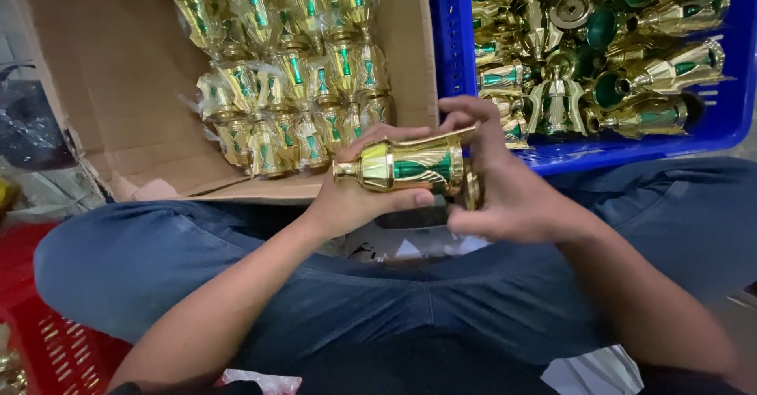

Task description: The person is wrapping individual gold-colored trophies in clear plastic bags and then neatly packing them into a cardboard box.

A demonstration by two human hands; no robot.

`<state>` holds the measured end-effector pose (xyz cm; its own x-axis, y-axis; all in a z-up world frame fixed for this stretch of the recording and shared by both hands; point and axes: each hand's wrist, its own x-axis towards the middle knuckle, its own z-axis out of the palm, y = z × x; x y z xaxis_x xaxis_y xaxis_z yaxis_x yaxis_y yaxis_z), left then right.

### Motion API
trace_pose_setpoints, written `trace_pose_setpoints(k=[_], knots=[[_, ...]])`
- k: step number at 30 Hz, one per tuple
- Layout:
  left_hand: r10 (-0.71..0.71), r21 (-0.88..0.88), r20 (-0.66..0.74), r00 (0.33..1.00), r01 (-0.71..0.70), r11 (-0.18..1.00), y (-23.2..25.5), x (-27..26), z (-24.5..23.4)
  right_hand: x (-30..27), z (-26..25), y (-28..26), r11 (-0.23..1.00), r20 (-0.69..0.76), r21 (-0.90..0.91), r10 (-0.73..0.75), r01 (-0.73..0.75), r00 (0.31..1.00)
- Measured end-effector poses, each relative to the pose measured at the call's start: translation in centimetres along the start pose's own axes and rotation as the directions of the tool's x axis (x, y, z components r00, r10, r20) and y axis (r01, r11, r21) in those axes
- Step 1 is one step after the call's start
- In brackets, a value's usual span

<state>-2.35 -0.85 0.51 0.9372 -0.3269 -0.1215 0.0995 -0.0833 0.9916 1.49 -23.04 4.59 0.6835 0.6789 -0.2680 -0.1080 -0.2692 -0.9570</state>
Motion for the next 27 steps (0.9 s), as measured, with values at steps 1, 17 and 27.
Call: trace_pose_setpoints(k=[1,17,27], knots=[[0.001,0.003,-0.001,1.000,-0.001,1.000,0.0,0.1,-0.2,0.2,-0.4,0.4,1.000,0.001,0.000,-0.003,0.003,1.000],[0.311,0.215,-0.032,0.950,-0.298,0.930,-1.0,-0.8,0.6,0.5,2.8,1.6,0.937,-0.367,0.348,0.102,0.035,0.925],[0.362,0.330,-0.134,0.923,-0.302,0.894,-2.4,-0.9,1.5,0.0,3.2,2.3,0.812,-0.215,0.575,0.030,0.101,0.976]])
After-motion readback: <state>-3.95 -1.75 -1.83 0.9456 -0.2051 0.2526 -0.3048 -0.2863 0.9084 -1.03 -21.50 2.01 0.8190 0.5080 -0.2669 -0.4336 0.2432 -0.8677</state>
